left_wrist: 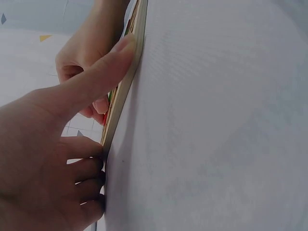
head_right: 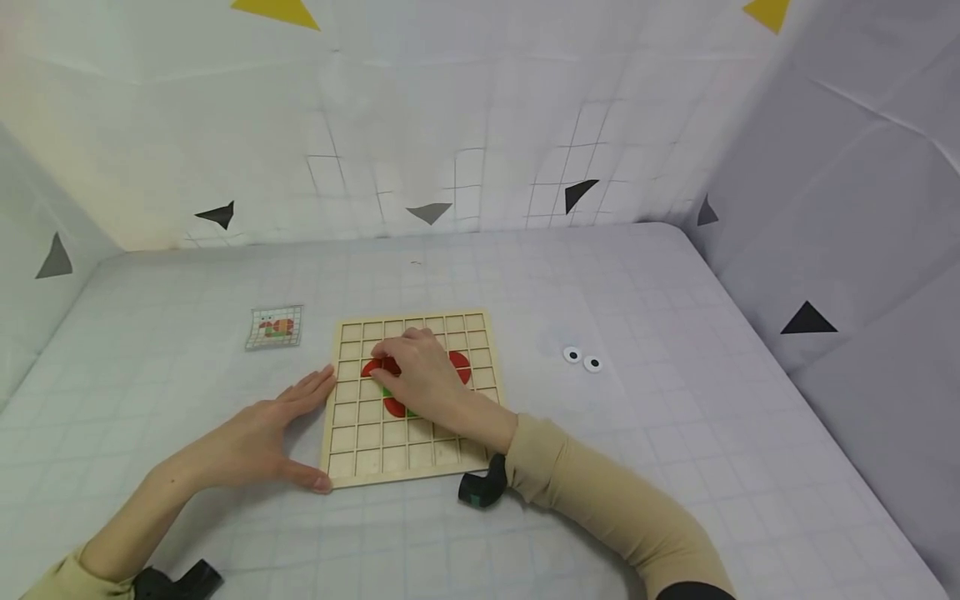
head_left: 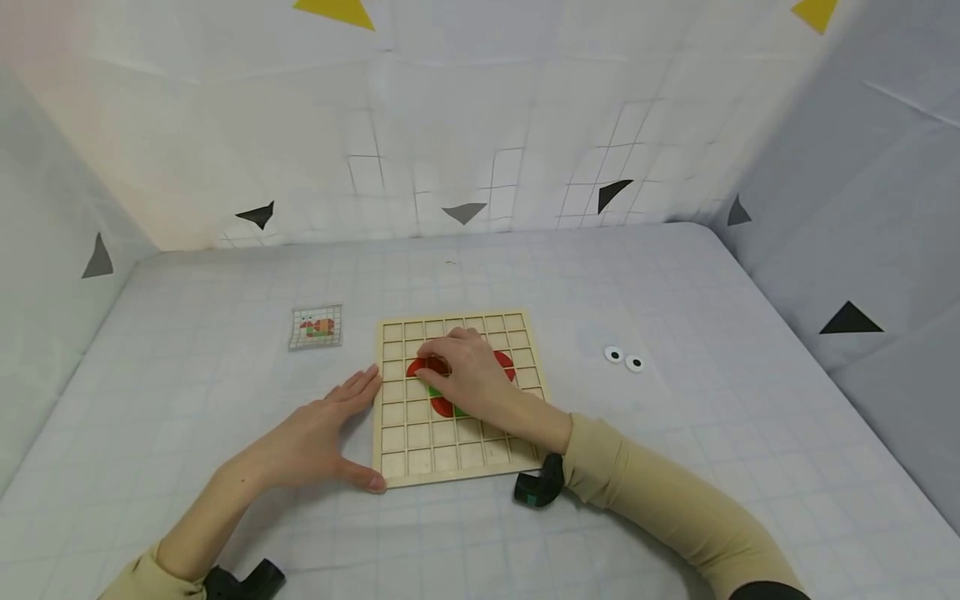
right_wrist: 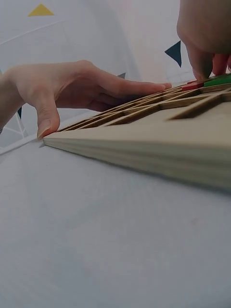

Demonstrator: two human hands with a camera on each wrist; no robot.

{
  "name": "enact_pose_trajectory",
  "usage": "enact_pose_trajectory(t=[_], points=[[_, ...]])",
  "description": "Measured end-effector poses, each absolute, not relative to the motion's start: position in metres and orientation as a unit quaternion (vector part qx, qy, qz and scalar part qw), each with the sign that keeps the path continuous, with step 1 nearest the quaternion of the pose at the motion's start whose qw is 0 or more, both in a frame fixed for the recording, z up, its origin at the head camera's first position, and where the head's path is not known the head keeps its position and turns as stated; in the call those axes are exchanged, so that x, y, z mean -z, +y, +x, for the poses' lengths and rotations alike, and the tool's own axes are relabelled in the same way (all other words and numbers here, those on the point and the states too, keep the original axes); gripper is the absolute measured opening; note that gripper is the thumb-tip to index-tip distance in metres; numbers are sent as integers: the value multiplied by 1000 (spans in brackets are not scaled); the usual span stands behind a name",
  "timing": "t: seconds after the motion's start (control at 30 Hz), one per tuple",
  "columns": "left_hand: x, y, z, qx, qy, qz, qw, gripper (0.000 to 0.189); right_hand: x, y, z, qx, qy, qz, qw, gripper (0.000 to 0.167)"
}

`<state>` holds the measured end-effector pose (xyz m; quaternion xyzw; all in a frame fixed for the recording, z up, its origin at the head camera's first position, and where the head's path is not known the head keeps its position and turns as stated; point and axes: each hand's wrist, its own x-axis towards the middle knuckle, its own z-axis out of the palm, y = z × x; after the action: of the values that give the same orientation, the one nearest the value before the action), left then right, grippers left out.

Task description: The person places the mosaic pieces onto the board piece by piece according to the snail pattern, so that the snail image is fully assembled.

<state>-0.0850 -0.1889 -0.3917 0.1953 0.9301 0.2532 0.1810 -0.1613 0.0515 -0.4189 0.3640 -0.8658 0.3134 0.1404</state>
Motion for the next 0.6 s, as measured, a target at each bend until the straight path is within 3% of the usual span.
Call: enact_pose_trajectory(t=[0.33, 0.6], points=[[392, -188, -85, -250, 931, 194, 181, 133, 411, 59, -160, -322, -872, 346, 123, 19], [393, -188, -86, -245, 933, 188, 182, 134, 408, 101, -158, -336, -875, 329, 118, 19]])
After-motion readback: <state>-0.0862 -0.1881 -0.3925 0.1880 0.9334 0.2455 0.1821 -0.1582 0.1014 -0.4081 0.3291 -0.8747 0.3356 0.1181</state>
